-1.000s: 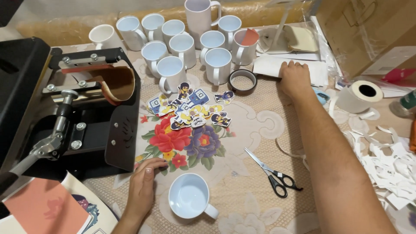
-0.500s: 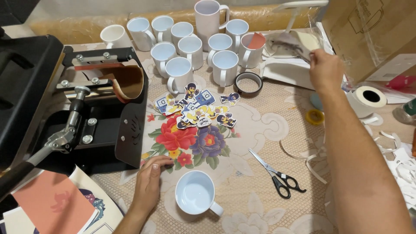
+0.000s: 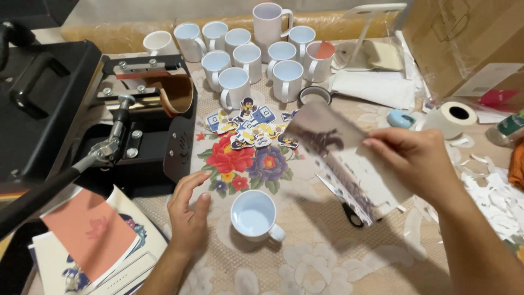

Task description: Cutting out printed designs and taping them onto ceramic mugs for heat transfer printing.

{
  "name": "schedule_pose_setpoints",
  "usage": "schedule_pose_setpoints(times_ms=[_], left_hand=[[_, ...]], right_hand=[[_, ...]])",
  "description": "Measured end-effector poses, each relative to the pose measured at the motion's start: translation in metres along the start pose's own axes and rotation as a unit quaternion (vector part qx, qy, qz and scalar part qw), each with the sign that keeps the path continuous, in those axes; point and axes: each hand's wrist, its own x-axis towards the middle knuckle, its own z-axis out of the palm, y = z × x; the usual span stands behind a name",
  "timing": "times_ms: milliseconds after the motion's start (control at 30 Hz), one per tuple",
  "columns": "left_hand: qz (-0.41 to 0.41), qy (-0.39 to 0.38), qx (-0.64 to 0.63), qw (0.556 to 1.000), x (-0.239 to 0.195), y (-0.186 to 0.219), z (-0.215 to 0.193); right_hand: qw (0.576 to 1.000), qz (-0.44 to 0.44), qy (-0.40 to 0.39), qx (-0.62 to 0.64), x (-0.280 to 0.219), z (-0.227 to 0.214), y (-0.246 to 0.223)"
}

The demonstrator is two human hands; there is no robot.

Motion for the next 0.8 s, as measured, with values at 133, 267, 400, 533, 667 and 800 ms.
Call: schedule_pose_setpoints(times_ms=[133,267,400,533,667,800], left_hand=[[-0.008,-0.061,-0.128,0.990,0.013,0.061,-0.009],[-0.207,-0.203,-0.226,0.930,0.032,0.089,-0.002],[-0.209,-0.215,-0.281,0.912,0.019,0.079,0.001],[-0.269,-0.108,-0.337,0.896,0.016,0.081,-0.006],[-0.182,-0.034,-0.362,0.913,0.010,0.078,-0.010],[-0.066,-0.032,-0.264,0.962,-0.001,0.041,-0.011]], right_hand=[[0.990,-0.081,-0.112,0.035,-0.027,0.018,-0.025],[0.964,-0.185,-0.171,0.089,-0.037,0.038,-0.049],[0.952,-0.207,-0.191,0.119,-0.034,0.049,-0.056],[0.944,0.073,-0.260,0.189,-0.042,0.047,-0.048],[0.865,0.228,-0.178,0.409,-0.063,0.044,-0.051],[0.854,0.197,-0.090,0.474,-0.078,0.050,-0.041]])
